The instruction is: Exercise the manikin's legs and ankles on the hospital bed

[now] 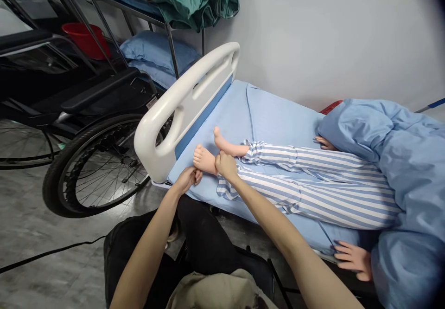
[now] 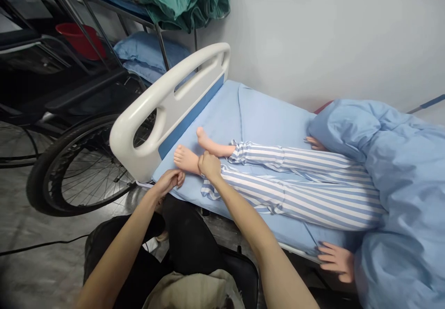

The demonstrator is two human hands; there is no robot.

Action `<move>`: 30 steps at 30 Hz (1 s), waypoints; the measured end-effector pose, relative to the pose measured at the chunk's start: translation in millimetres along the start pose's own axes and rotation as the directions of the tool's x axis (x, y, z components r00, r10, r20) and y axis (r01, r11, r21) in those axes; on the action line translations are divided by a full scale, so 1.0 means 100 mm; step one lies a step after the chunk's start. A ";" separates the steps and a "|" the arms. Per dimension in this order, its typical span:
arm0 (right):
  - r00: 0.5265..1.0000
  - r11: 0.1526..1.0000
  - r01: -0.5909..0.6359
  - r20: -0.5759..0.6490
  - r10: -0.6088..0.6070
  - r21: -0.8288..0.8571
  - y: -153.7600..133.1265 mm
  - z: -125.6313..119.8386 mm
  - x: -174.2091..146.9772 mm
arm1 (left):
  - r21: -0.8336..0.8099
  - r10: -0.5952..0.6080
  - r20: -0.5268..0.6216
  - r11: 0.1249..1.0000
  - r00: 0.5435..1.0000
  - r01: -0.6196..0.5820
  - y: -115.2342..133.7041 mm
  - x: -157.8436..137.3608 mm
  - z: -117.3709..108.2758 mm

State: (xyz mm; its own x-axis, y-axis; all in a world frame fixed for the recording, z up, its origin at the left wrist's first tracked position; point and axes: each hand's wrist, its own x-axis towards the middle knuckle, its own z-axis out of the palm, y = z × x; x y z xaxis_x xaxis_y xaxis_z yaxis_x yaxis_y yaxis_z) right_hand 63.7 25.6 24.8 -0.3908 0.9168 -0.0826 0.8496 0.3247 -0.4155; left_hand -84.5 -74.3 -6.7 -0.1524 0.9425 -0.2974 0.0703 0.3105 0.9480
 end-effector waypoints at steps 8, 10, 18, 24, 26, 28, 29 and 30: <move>0.999 1.000 0.007 -0.036 -0.007 -0.011 -0.04 -0.06 -0.07 | 0.076 0.002 0.003 0.997 1.000 -0.003 -0.37 -0.39 -0.25; 0.999 1.000 0.013 -0.035 -0.014 -0.028 -0.07 -0.08 -0.09 | 0.212 0.070 -0.038 0.975 0.997 -0.060 -0.38 -0.41 -0.22; 0.999 0.999 0.004 -0.045 -0.006 -0.049 -0.11 -0.14 -0.13 | 0.718 -0.012 0.107 0.693 0.994 -0.069 -0.16 -0.41 0.02; 0.999 0.997 -0.009 -0.045 0.006 -0.077 -0.12 -0.16 -0.15 | 0.711 -0.022 0.123 0.699 0.992 -0.073 -0.16 -0.41 0.02; 0.999 0.997 -0.007 -0.039 0.004 -0.074 -0.12 -0.16 -0.14 | 0.703 -0.019 0.104 0.708 0.994 -0.061 -0.17 -0.42 0.02; 1.000 0.998 -0.009 -0.031 0.007 -0.069 -0.12 -0.14 -0.13 | 0.699 -0.031 0.094 0.714 0.995 -0.044 -0.18 -0.42 0.01; 0.999 0.998 -0.011 -0.036 0.009 -0.063 -0.11 -0.14 -0.12 | 0.698 -0.037 0.091 0.715 0.995 -0.037 -0.18 -0.42 0.00; 0.999 0.998 -0.016 -0.042 0.014 -0.054 -0.11 -0.13 -0.12 | 0.697 -0.040 0.091 0.716 0.995 -0.035 -0.19 -0.42 0.00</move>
State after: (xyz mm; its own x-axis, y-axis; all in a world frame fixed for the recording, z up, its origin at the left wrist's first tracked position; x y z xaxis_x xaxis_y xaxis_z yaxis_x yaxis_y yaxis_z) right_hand 63.5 14.2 42.3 -0.3637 0.9302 -0.0497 0.8738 0.3222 -0.3642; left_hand -79.7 -119.8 -12.1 -0.0651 0.9366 -0.3443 0.7431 0.2758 0.6097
